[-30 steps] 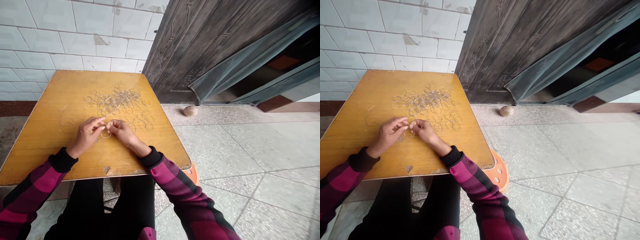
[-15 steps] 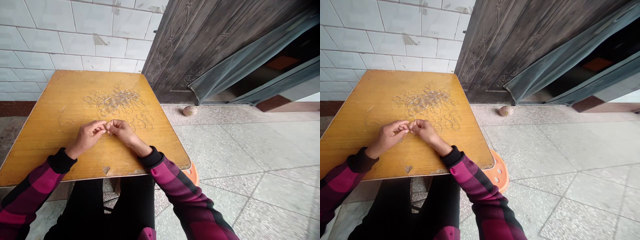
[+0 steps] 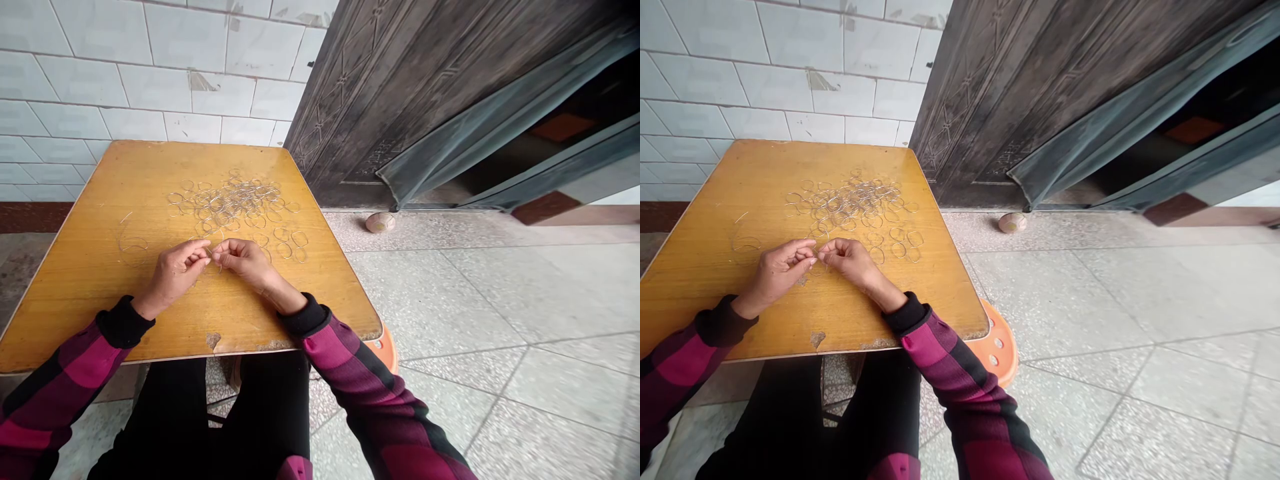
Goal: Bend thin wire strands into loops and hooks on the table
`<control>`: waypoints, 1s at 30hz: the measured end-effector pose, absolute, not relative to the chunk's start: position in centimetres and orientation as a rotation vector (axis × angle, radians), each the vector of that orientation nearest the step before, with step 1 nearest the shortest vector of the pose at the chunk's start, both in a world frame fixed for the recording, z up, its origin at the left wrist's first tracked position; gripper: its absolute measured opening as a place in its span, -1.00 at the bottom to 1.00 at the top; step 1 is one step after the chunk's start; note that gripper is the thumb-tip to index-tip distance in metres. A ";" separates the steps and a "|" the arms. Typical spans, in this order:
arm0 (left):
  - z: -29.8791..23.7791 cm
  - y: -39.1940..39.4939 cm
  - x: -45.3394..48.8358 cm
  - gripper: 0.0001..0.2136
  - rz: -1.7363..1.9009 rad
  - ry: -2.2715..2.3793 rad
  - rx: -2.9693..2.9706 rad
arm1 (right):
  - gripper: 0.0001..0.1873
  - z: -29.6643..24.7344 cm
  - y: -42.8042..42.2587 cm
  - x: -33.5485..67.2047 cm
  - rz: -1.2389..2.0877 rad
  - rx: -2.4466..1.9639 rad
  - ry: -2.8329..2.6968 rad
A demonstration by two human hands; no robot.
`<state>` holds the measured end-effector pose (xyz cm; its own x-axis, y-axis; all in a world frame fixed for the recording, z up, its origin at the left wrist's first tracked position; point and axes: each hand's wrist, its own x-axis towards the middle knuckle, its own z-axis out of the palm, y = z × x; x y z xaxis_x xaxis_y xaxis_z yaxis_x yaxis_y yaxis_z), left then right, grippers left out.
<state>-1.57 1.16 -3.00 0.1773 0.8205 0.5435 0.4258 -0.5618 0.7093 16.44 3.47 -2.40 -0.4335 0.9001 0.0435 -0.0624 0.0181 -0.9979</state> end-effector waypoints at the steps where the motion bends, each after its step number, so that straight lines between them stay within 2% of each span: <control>1: -3.0 1.2 -1.6 -0.74 1.351 1.184 2.067 | -0.68 -2.4 3.5 16.5 1.528 -0.906 -1.501; 8: -2.9 1.3 -1.9 -0.70 1.389 1.254 2.284 | -0.67 -1.5 3.3 16.9 1.459 -0.947 -1.469; 15: -2.6 0.9 -1.9 -0.65 1.256 1.226 2.721 | -0.61 -1.4 3.8 17.3 1.326 -1.002 -1.453; 30: -3.3 1.0 -2.1 -0.60 1.313 1.187 2.600 | -0.67 -1.0 4.3 18.4 1.380 -1.040 -1.365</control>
